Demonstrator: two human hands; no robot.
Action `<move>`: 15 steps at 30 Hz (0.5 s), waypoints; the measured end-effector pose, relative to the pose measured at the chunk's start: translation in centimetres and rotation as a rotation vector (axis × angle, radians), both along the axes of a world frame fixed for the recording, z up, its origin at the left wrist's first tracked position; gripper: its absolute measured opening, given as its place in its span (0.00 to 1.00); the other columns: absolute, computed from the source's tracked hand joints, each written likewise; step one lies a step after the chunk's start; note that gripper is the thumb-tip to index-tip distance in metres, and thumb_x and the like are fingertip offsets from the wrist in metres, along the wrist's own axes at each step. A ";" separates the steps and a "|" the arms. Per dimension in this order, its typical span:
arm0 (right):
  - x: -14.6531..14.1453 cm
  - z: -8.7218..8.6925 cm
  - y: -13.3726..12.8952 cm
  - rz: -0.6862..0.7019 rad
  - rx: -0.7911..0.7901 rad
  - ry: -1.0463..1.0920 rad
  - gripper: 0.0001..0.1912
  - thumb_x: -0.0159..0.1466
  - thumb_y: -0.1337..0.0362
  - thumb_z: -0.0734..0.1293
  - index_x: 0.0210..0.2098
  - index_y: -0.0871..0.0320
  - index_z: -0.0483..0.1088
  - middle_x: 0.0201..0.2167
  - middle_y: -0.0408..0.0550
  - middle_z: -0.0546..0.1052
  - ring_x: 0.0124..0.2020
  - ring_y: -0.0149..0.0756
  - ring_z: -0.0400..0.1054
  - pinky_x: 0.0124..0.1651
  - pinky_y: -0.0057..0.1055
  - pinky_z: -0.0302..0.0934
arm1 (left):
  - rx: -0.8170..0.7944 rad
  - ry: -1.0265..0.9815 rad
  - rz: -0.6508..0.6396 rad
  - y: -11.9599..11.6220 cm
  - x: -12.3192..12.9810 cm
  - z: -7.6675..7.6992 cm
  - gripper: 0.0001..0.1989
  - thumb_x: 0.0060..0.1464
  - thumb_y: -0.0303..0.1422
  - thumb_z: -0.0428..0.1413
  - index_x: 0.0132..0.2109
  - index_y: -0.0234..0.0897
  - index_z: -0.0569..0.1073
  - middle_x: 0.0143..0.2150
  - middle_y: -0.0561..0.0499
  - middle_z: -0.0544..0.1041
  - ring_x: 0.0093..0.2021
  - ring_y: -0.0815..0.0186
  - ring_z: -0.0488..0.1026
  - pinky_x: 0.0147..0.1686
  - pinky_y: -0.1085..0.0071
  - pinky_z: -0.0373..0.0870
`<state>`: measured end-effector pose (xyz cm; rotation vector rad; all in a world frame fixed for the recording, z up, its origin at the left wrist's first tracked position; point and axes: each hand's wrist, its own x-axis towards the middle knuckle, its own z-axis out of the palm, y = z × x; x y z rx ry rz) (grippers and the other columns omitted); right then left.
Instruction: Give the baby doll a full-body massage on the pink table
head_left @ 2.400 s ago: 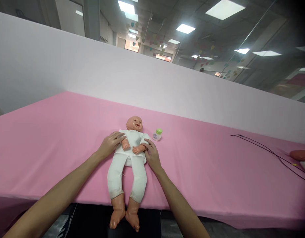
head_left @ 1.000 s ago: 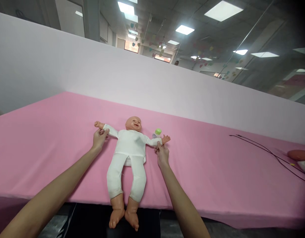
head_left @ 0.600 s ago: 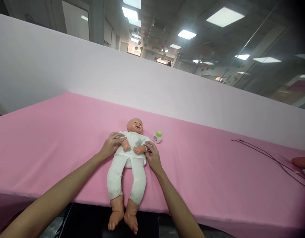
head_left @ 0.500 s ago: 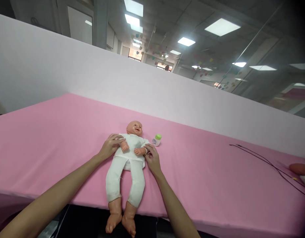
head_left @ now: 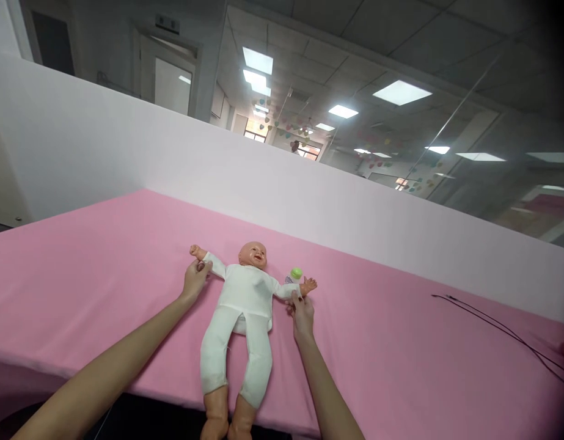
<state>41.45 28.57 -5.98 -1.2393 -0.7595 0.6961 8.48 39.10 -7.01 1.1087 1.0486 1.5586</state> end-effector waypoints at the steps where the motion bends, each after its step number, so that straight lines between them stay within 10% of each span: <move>1: -0.4 0.2 -0.1 -0.003 0.001 -0.034 0.28 0.53 0.44 0.78 0.43 0.57 0.73 0.28 0.46 0.78 0.24 0.34 0.69 0.24 0.29 0.63 | 0.047 0.036 -0.008 -0.3 0.1 0.2 0.27 0.50 0.56 0.64 0.41 0.35 0.73 0.35 0.47 0.78 0.34 0.60 0.76 0.32 0.67 0.72; 11: -2.2 0.0 -1.0 0.291 0.201 -0.811 0.16 0.65 0.63 0.66 0.51 0.51 0.78 0.58 0.53 0.75 0.62 0.48 0.68 0.62 0.48 0.66 | 0.768 0.745 -0.221 -1.9 1.1 0.0 0.18 0.67 0.30 0.51 0.56 0.47 0.82 0.58 0.47 0.80 0.60 0.54 0.72 0.58 0.53 0.71; 15: -2.2 -0.4 -0.7 0.296 0.196 -0.833 0.19 0.64 0.66 0.64 0.53 0.51 0.78 0.59 0.53 0.74 0.63 0.47 0.67 0.63 0.48 0.66 | 0.796 0.773 -0.178 -1.8 1.1 -0.4 0.18 0.68 0.29 0.50 0.55 0.47 0.82 0.57 0.47 0.81 0.58 0.56 0.73 0.56 0.55 0.73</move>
